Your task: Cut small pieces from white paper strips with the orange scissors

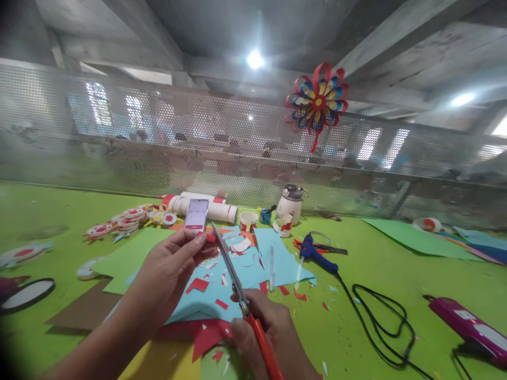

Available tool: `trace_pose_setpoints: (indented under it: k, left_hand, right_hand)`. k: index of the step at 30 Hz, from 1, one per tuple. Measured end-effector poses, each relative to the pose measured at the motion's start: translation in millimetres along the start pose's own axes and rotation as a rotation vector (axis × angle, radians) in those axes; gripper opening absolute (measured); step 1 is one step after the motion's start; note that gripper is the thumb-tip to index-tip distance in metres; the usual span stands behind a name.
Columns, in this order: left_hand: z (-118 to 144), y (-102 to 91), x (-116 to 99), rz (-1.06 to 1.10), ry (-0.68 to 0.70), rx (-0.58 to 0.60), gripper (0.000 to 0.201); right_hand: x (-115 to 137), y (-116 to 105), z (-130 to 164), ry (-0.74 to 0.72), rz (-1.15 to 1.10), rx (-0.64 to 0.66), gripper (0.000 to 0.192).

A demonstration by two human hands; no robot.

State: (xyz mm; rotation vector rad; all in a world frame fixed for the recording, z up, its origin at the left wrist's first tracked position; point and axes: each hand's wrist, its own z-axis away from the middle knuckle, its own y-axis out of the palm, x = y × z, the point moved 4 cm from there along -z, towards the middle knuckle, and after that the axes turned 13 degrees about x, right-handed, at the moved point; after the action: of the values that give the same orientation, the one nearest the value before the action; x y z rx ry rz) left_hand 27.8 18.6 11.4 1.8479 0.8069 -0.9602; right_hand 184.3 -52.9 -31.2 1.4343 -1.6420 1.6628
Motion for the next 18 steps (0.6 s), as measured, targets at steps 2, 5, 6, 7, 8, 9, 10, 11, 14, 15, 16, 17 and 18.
trace_pose_setpoints:
  k: [2,5,6,7,8,9,10,11,14,15,16,17,18]
  left_hand:
    - [-2,-1.7,-2,0.033,-0.006,0.018,0.011]
    - [-6,-5.9,-7,0.043,-0.022,0.038,0.009]
    - [-6,-7.3,-9,0.035,-0.029,0.04,0.009]
    - [-7,-8.6,-10,0.022,-0.039,0.043,0.009]
    - [-8,-9.6,-11,0.007,-0.052,0.045,0.009]
    - [-8,-10.5,-12,-0.006,-0.065,0.048,0.01]
    - [-9,-11.1,-13,-0.017,-0.079,0.056,0.011]
    - [-10,-11.5,-12,-0.026,-0.094,0.067,0.011]
    - [-11,-12.3,-10,-0.041,-0.141,0.114,0.009]
    - [-12,-12.5,-8,-0.044,-0.155,0.129,0.008]
    - [-13,-12.7,-7,-0.049,-0.169,0.143,0.008]
    - [-13,-12.9,-6,-0.054,-0.178,0.156,0.008]
    - [-13,-12.9,-5,-0.058,-0.186,0.17,0.009]
  right_hand:
    - [0,-3,2,0.036,-0.056,0.051,0.056]
    - [6,-10,5,0.024,-0.105,0.111,0.055]
    - [9,-13,6,0.006,-0.102,0.13,0.054]
    - [13,-16,7,-0.012,-0.083,0.144,0.053]
    - [16,-19,9,-0.026,-0.049,0.156,0.051]
    - [19,-22,10,-0.035,-0.004,0.156,0.051]
    - [22,-26,11,-0.034,0.031,0.163,0.051]
    - [23,-28,12,-0.027,0.053,0.174,0.052]
    - [20,-33,16,0.001,0.05,0.252,0.053]
    - [18,-34,18,0.007,0.045,0.272,0.053]
    - [15,-35,19,0.015,0.046,0.276,0.052]
    - [12,-36,21,0.028,0.052,0.264,0.05]
    - [10,-37,23,0.039,0.062,0.246,0.048]
